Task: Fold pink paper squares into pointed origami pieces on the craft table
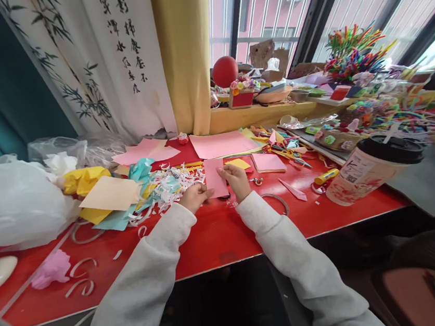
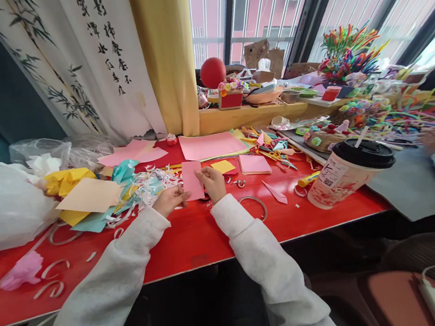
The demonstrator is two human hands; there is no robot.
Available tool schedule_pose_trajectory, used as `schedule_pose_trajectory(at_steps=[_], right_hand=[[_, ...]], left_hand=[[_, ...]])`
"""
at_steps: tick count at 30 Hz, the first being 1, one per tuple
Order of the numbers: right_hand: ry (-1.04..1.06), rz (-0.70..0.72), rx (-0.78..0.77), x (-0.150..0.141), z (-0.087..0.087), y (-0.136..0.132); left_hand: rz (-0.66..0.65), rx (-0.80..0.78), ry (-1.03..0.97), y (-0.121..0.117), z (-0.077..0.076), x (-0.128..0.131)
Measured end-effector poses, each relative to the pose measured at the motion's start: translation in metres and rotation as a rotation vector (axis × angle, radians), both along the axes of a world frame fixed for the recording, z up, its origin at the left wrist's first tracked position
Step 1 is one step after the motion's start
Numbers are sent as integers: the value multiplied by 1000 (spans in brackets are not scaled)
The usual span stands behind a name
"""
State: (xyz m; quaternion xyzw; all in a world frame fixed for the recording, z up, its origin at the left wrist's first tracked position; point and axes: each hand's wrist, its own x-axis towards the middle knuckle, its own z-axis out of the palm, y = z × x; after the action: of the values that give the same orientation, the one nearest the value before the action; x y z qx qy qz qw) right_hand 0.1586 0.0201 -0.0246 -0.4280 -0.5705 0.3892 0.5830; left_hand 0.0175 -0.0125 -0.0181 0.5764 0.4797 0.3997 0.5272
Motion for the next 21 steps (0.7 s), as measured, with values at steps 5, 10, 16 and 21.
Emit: schedule_pose_trajectory(at_steps=[5, 10, 16, 21], right_hand=[[-5, 15, -2, 2, 2, -2], [-9, 291, -113, 4, 9, -7], [-63, 406, -129, 1, 18, -12], [-282, 287, 145, -8, 19, -21]], left_hand=[[-12, 60, 121, 0, 2, -4], [206, 292, 253, 7, 6, -16], [217, 266, 230, 4, 12, -18], [77, 261, 239, -1, 11, -10]])
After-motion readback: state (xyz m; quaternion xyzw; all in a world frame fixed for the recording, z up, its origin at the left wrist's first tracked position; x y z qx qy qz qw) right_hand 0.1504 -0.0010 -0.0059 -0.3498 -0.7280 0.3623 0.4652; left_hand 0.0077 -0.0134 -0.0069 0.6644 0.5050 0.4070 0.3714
